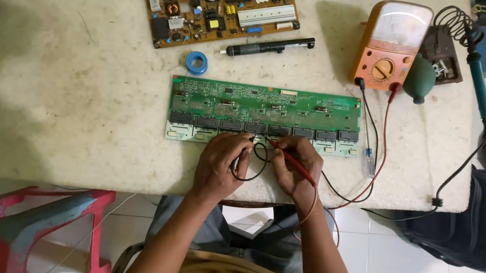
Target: Testing various points on a green circuit board using a multimeter to diagnose potential issues.
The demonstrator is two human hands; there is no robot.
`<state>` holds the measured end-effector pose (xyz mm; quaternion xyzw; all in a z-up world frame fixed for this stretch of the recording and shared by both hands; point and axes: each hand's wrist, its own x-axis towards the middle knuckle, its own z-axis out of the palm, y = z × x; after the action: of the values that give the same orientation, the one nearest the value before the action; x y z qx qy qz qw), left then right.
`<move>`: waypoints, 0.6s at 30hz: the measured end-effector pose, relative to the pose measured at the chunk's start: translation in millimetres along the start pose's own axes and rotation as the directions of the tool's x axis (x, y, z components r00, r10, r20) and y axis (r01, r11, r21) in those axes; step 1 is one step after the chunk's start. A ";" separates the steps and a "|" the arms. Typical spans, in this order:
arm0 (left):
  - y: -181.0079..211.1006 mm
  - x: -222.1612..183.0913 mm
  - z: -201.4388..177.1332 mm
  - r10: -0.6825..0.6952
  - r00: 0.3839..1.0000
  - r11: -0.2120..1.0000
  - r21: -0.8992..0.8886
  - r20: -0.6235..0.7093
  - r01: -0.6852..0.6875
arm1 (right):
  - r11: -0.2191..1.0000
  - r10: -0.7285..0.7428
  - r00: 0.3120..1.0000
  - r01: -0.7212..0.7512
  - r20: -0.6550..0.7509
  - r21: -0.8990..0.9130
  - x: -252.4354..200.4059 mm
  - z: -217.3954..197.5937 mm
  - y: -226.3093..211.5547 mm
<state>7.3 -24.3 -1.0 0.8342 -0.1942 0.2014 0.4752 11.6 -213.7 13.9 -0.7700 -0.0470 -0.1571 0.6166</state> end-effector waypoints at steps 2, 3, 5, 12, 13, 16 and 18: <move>-2.2 -1.8 1.6 -0.001 1.000 1.000 0.004 0.004 0.001 | 1.000 -0.005 1.000 0.005 -0.001 0.006 -0.3 -0.4 2.6; -3.4 -2.5 2.2 -0.003 1.000 1.000 0.009 0.008 0.003 | 1.000 -0.011 1.000 0.011 -0.002 0.013 -0.3 -0.4 3.7; 1.0 1.2 -1.9 -0.003 1.000 1.000 0.007 0.017 0.003 | 1.000 -0.013 1.000 0.013 -0.005 0.008 1.8 0.5 -5.0; 5.9 4.9 -6.9 0.008 0.999 1.000 0.021 0.041 -0.009 | 0.999 -0.046 0.999 0.046 0.007 -0.022 3.1 0.0 -11.4; 6.1 5.0 -7.4 0.008 0.999 1.000 0.021 0.042 -0.008 | 0.999 -0.045 0.999 0.045 0.007 -0.022 3.2 0.3 -9.3; 6.3 4.1 -7.3 0.010 0.999 1.000 0.025 0.038 -0.011 | 0.998 -0.059 0.998 0.059 0.000 -0.022 3.2 0.1 -4.3; 5.0 2.5 -6.1 0.012 0.999 0.999 0.030 0.036 -0.013 | 0.996 -0.070 0.997 0.071 0.014 -0.049 2.9 -0.6 -2.6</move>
<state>5.9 -21.7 6.7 0.8435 -0.2050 0.1921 0.4578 13.6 -214.0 17.3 -0.7838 -0.0739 -0.1753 0.5912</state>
